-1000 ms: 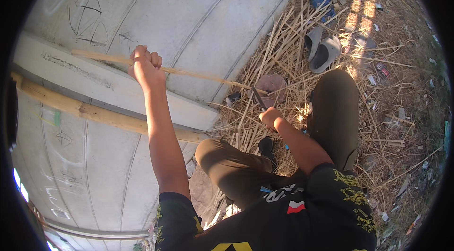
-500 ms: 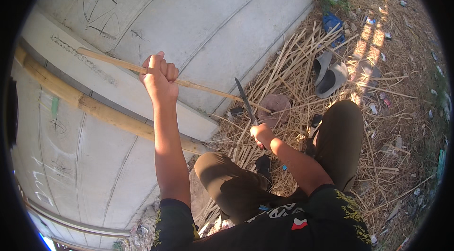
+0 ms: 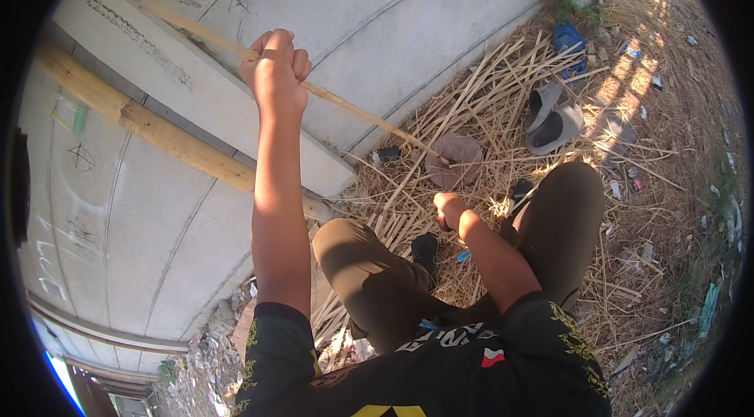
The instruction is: The person sits on the ground and uses a machete to split a long bamboo stick into thin strips. They hold the bamboo with one hand and repeatedly strike it with the machete to separate the fibers, creating a pile of bamboo strips on the ground.
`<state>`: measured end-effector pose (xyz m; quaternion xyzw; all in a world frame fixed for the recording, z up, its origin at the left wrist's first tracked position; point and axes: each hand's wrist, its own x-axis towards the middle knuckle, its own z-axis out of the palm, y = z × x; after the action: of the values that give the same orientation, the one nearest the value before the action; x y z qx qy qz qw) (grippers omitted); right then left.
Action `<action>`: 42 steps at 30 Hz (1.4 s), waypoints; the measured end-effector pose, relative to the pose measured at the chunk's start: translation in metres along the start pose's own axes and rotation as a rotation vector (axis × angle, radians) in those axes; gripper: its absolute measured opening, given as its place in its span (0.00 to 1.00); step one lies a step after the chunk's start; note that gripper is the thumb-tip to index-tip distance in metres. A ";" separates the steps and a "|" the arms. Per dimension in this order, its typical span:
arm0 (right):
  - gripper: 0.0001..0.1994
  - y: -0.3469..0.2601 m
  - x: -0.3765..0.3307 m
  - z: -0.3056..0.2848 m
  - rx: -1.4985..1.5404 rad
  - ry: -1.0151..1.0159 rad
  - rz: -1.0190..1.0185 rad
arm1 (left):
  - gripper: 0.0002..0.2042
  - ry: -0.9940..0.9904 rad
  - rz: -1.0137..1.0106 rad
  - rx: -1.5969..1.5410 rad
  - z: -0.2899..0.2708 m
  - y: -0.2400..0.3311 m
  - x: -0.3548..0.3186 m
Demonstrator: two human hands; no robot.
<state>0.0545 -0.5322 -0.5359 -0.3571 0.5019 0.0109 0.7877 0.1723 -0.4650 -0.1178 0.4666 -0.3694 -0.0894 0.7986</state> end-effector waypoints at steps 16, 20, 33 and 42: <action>0.14 0.016 -0.042 0.023 -0.295 0.070 -0.487 | 0.21 0.053 0.057 0.081 0.016 -0.006 -0.009; 0.12 -0.033 -0.103 0.041 -0.219 -0.010 -0.335 | 0.23 0.161 0.095 0.062 -0.020 0.001 0.008; 0.06 -0.008 -0.023 0.038 -0.068 -0.123 -0.039 | 0.22 0.080 0.106 0.118 -0.020 0.011 -0.010; 0.15 -0.068 -0.123 0.046 -0.585 0.363 -0.947 | 0.21 0.073 0.071 0.017 -0.056 0.011 -0.011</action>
<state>0.0551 -0.5142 -0.3888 -0.7413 0.3907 -0.2657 0.4768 0.2003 -0.4153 -0.1310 0.4631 -0.3570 -0.0406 0.8102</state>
